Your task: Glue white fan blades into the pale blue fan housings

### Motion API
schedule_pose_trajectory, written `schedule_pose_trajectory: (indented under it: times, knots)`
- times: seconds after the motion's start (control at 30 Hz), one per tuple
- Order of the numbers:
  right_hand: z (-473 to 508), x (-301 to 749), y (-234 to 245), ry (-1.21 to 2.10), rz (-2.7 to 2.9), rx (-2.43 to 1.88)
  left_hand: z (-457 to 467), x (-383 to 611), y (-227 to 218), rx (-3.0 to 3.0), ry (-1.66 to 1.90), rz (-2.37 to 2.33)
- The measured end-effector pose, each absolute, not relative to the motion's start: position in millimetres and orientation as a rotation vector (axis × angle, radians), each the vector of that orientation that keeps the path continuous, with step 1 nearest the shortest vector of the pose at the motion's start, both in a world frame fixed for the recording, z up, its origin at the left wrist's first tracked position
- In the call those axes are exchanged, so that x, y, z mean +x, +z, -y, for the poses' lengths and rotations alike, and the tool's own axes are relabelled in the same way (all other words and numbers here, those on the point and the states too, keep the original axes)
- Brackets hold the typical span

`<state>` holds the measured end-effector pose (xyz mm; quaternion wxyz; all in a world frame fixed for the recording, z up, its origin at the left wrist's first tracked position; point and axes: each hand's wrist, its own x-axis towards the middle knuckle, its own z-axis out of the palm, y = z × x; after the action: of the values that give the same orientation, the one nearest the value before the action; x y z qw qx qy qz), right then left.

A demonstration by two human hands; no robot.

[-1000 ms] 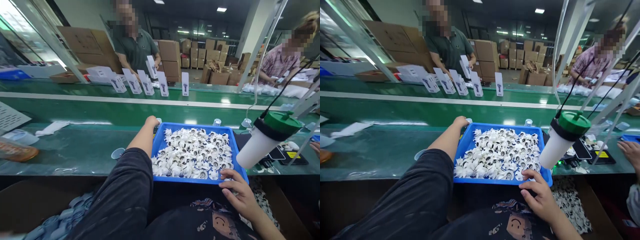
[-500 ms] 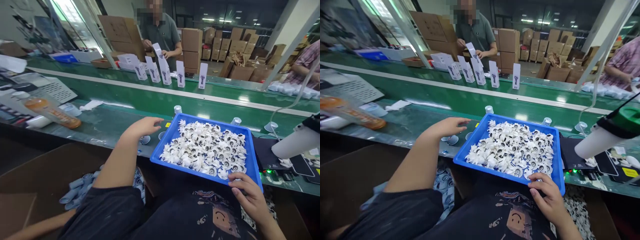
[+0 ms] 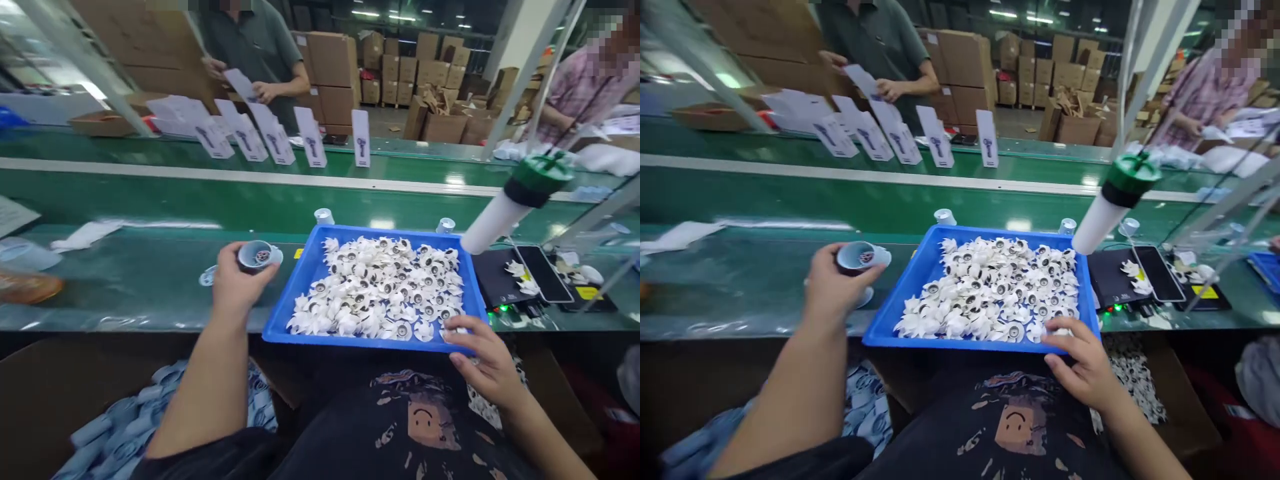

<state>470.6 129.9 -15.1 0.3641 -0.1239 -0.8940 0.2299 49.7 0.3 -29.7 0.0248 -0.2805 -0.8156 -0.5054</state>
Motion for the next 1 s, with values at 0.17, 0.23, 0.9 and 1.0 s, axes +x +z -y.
schedule_pose_trajectory:
  times: [0.17, 0.23, 0.9, 1.0]
  knots:
    - [-179.1, 473.6, 3.7, 0.475, 1.766, -0.589, -3.8, 119.5, -17.3, -1.585, -2.199, 2.289]
    - [-202.0, 465.0, 16.5, 0.578, 1.694, -0.537, -4.3, 158.3, -13.7, -2.020, -2.135, 2.243]
    - [-132.7, 397.1, 97.7, 1.741, 1.442, -0.219, -30.4, 265.7, 6.4, -2.757, -1.611, 1.921]
    - [-122.9, 391.2, 100.8, 1.591, 1.499, -0.337, -28.6, 268.3, 11.1, -2.689, -1.644, 1.916]
